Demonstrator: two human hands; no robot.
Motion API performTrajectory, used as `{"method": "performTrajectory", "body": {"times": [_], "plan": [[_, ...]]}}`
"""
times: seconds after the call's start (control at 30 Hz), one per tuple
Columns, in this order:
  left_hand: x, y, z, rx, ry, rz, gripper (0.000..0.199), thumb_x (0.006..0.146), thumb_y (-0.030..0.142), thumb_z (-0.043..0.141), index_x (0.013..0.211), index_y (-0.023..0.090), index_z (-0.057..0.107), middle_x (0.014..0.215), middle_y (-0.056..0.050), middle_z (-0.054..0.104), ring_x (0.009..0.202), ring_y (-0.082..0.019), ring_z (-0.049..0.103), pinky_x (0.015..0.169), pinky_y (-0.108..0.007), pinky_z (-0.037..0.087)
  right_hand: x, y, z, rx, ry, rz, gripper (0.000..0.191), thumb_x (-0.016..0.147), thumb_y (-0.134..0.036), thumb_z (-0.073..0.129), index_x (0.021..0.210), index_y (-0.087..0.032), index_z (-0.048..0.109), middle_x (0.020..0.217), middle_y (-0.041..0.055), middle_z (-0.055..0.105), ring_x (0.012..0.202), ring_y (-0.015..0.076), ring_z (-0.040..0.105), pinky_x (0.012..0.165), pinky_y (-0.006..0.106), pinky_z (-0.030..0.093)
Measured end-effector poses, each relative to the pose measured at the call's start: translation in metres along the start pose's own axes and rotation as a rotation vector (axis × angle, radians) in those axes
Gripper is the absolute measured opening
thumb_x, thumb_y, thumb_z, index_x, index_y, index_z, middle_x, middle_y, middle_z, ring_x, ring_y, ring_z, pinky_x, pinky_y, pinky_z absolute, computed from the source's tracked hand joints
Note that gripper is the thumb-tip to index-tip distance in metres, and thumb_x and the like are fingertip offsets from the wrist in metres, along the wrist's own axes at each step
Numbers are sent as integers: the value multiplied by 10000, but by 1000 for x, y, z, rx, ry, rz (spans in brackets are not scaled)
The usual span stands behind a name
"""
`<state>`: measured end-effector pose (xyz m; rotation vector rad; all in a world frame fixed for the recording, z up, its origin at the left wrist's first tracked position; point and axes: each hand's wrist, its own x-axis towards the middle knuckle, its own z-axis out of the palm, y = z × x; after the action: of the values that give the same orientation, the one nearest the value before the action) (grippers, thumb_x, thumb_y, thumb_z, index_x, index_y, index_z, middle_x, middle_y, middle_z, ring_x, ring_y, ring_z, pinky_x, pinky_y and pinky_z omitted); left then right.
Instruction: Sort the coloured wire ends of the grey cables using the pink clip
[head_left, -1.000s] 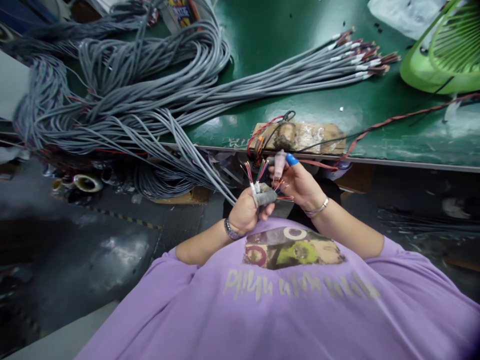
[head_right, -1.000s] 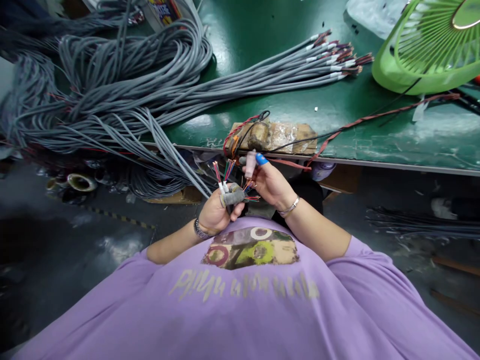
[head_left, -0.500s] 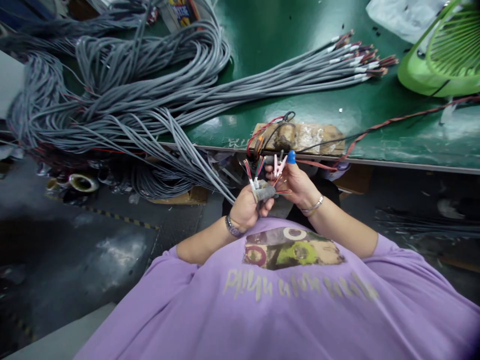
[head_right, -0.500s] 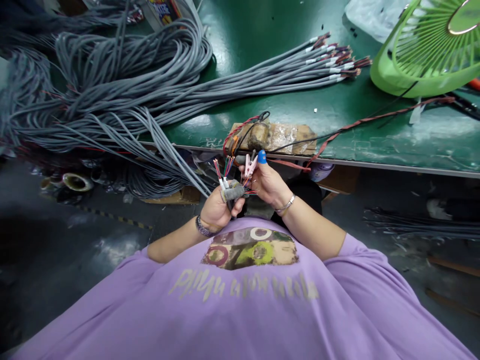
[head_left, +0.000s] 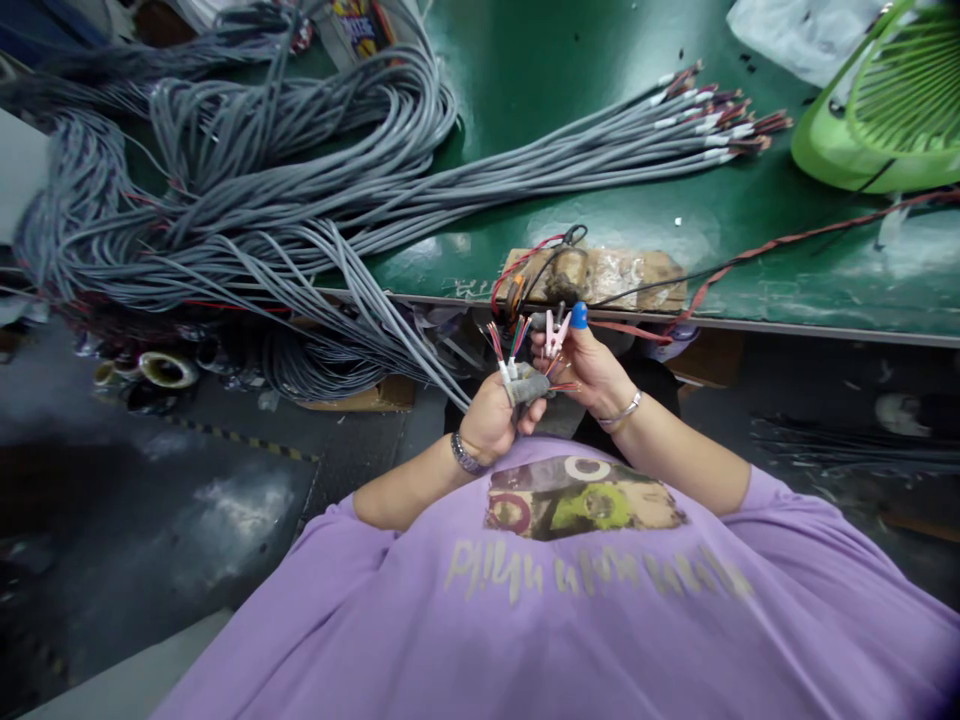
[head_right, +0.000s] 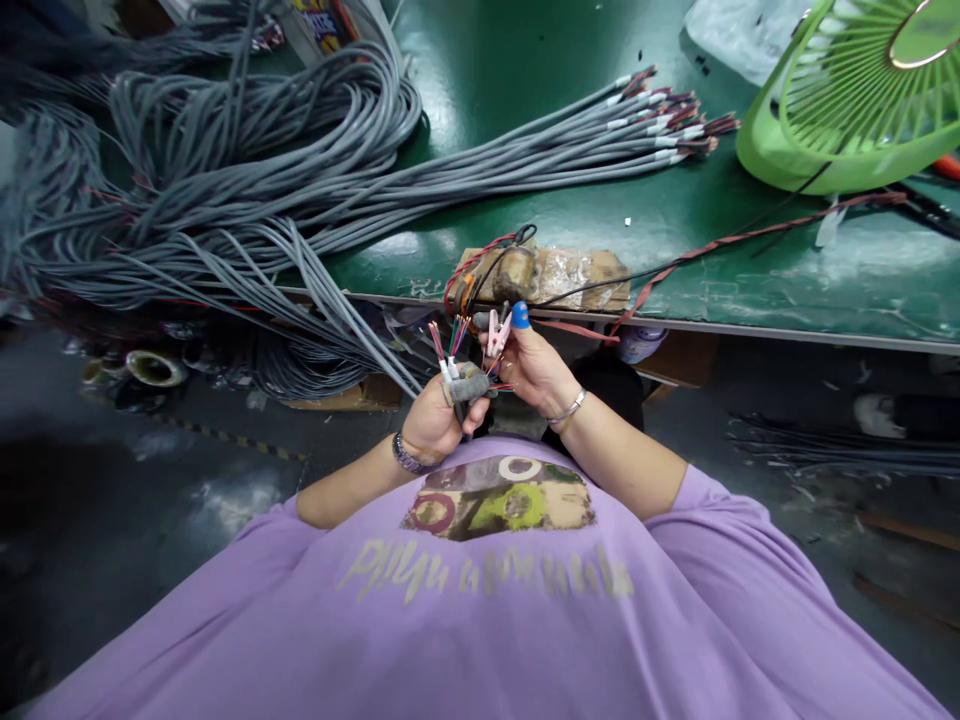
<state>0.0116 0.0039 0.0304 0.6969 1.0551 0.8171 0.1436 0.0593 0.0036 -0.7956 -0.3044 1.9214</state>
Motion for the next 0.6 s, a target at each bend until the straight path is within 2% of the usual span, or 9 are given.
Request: {"method": "performTrajectory", "body": {"times": [0.23, 0.47, 0.6], "plan": [[0, -2, -2, -1, -5, 18, 354, 668, 433, 775, 733, 184, 533, 461, 60, 530, 329, -54, 397, 331, -176, 260, 2, 0, 0, 26, 34, -6, 470, 795, -653, 691, 792, -185, 654, 666, 3, 676, 602, 109, 608, 549, 217, 483], [-2, -2, -1, 7, -1, 21, 370, 665, 443, 786, 736, 184, 532, 460, 59, 535, 323, -51, 396, 332, -169, 274, -2, 1, -1, -8, -84, 2, 593, 781, -791, 568, 825, -205, 646, 694, 3, 677, 541, 98, 556, 527, 222, 478], [-9, -1, 0, -3, -8, 33, 368, 668, 439, 783, 724, 183, 525, 445, 51, 539, 313, -56, 394, 322, -168, 271, -5, -1, -3, 13, -125, 54, 632, 786, -824, 520, 830, -205, 642, 721, 19, 689, 561, 110, 571, 521, 226, 477]]}}
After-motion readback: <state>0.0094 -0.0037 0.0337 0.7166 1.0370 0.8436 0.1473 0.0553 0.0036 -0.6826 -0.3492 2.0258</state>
